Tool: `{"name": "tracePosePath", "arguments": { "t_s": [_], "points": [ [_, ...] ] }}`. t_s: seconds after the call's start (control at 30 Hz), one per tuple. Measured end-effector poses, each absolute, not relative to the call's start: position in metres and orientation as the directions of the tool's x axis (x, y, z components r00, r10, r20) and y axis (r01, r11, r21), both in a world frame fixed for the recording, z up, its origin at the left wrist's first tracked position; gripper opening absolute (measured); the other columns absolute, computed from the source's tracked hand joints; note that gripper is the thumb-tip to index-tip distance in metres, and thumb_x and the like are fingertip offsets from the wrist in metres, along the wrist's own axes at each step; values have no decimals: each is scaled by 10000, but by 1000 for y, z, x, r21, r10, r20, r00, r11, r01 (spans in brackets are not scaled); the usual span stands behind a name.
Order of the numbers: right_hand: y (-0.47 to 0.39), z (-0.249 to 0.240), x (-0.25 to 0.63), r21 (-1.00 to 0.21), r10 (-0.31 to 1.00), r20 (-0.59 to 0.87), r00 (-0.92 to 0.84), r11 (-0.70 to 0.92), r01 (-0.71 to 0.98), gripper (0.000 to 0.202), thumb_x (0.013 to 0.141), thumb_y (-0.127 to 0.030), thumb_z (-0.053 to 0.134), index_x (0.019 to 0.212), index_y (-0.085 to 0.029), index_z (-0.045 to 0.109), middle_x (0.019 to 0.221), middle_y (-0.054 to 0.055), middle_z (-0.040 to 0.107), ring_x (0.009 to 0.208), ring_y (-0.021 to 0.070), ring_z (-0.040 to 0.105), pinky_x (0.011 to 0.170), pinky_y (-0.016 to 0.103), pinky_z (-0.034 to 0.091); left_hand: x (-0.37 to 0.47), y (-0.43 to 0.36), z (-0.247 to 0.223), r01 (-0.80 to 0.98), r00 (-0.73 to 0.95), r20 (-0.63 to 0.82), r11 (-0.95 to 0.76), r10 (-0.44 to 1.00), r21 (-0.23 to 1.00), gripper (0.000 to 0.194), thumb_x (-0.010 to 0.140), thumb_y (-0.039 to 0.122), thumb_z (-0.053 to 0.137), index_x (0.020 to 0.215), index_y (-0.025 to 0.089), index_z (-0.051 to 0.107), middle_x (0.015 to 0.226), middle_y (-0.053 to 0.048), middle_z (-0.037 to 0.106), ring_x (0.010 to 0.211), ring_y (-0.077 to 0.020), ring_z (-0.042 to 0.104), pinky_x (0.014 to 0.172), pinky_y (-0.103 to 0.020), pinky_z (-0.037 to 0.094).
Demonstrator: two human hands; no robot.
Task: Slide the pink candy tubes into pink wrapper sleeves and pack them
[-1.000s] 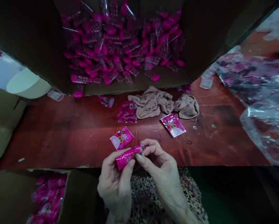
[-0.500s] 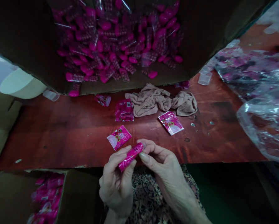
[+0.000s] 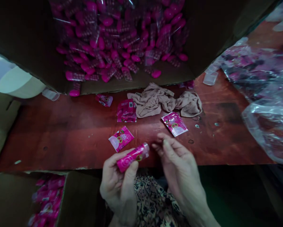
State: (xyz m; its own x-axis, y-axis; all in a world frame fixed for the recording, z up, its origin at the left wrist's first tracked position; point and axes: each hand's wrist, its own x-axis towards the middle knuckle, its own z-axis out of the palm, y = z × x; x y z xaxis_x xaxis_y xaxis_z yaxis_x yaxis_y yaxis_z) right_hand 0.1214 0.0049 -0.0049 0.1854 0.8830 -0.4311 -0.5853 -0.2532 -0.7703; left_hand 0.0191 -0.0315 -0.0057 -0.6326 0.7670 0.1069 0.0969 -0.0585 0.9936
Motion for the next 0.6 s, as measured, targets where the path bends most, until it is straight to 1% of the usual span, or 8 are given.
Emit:
{"name": "tracePosePath", "arguments": {
  "t_s": [0.07, 0.13, 0.2, 0.27, 0.3, 0.37, 0.4, 0.6],
  "points": [
    [7, -6, 124, -859, 889, -329, 318, -141, -492, 102, 760, -308, 675, 763, -206, 667, 958, 8, 611, 856, 125, 557, 848, 284, 431, 15, -29, -5, 37, -692, 57, -44, 719, 998, 250, 698, 68, 686, 894, 219, 652, 758, 80, 698, 645, -31, 647, 655, -69, 492],
    [7, -5, 121, -942, 928, -189, 321, -79, -327, 107, 814, -306, 616, 865, -226, 667, 1040, 21, 602, 932, 143, 555, 871, 299, 427, 12, -27, -5, -35, -688, -7, -24, 726, 999, 239, 685, 88, 704, 881, 214, 656, 718, 79, 694, 611, -29, 641, 633, -66, 489],
    [6, -2, 115, -988, 980, -79, 181, -53, -145, 205, 820, -292, 608, 1018, -249, 635, 1102, 38, 593, 959, 164, 561, 838, 305, 454, 10, -27, -4, -86, -645, -50, -8, 763, 996, 250, 673, 101, 717, 888, 214, 658, 729, 65, 699, 619, -42, 646, 639, -84, 498],
    [4, 1, 107, -1000, 999, -14, 41, -14, 5, 262, 799, -261, 632, 1060, -242, 618, 996, 37, 629, 851, 159, 590, 730, 276, 486, 10, -28, -5, -127, -604, -84, 9, 792, 992, 250, 670, 111, 720, 890, 213, 657, 759, 50, 702, 651, -59, 653, 655, -107, 509],
    [3, 1, 104, -998, 1000, 8, 2, 8, 55, 218, 805, -243, 624, 1023, -226, 633, 905, 26, 639, 773, 145, 593, 673, 255, 488, 10, -28, -5, -160, -582, -114, 24, 805, 987, 237, 675, 120, 718, 884, 210, 655, 766, 43, 700, 661, -66, 654, 660, -119, 514],
    [1, 0, 101, -992, 998, 55, -13, 56, 114, 125, 851, -209, 558, 921, -196, 660, 740, 0, 612, 636, 115, 567, 582, 223, 469, 9, -27, -6, -255, -527, -198, 69, 826, 965, 189, 695, 151, 705, 869, 200, 648, 754, 29, 693, 647, -75, 645, 645, -145, 525],
    [0, -2, 101, -989, 997, 77, -5, 77, 127, 150, 874, -194, 517, 903, -187, 664, 701, -7, 594, 598, 106, 552, 554, 215, 458, 9, -27, -7, -305, -497, -241, 93, 834, 948, 170, 705, 165, 697, 863, 196, 644, 745, 24, 688, 629, -78, 637, 625, -156, 529],
    [8, -5, 106, -980, 998, 55, 31, 48, 191, 224, 919, -188, 437, 924, -190, 661, 622, -29, 579, 505, 86, 528, 474, 202, 436, 4, -22, -10, -448, -412, -338, 135, 846, 884, 142, 725, 189, 672, 859, 172, 628, 715, 6, 662, 589, -89, 611, 521, -162, 515]
  ]
}}
